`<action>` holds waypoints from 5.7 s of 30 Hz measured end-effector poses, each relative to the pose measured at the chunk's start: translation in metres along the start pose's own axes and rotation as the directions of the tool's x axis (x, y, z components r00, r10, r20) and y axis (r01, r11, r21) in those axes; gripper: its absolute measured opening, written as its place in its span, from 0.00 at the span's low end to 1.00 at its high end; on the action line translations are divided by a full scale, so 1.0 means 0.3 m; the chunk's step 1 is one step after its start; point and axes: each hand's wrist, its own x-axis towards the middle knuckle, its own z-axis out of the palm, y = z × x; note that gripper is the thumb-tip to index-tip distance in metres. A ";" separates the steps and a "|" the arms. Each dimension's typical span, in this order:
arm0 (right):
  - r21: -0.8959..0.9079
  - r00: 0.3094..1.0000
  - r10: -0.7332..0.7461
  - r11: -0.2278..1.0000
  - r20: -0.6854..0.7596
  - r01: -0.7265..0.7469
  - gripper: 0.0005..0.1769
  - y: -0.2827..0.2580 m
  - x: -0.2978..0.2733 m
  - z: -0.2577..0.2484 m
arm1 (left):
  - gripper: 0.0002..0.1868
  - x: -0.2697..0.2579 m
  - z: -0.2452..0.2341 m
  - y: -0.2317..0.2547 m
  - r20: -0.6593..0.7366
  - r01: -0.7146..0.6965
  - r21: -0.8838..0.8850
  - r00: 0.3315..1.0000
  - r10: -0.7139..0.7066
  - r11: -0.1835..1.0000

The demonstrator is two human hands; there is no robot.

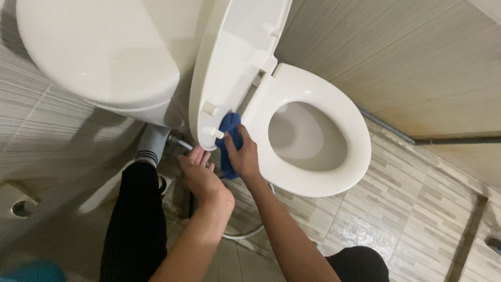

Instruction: The person wipes the rim, exterior, and lid of a toilet using a blue cloth.

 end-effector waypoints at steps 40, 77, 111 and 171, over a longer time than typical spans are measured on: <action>-0.572 0.966 -0.253 0.786 0.051 0.236 0.35 0.350 -0.395 -0.441 | 0.25 -0.163 0.048 -0.424 0.731 -0.708 0.662 0.683 -0.001 0.245; -0.204 0.900 -0.261 0.916 0.350 0.344 0.42 0.257 -0.095 -0.233 | 0.23 -0.122 0.251 -0.139 0.651 -0.723 0.630 0.691 0.313 0.285; 0.004 0.468 0.453 0.721 -0.759 -0.693 0.38 0.583 -0.068 -0.740 | 0.36 0.224 0.241 -0.372 0.958 -0.809 0.274 0.276 0.075 -0.520; -0.009 0.464 0.456 0.706 -0.759 -0.709 0.35 0.565 -0.051 -0.750 | 0.31 0.317 0.164 -0.292 0.977 -0.878 0.185 0.215 -0.018 -0.442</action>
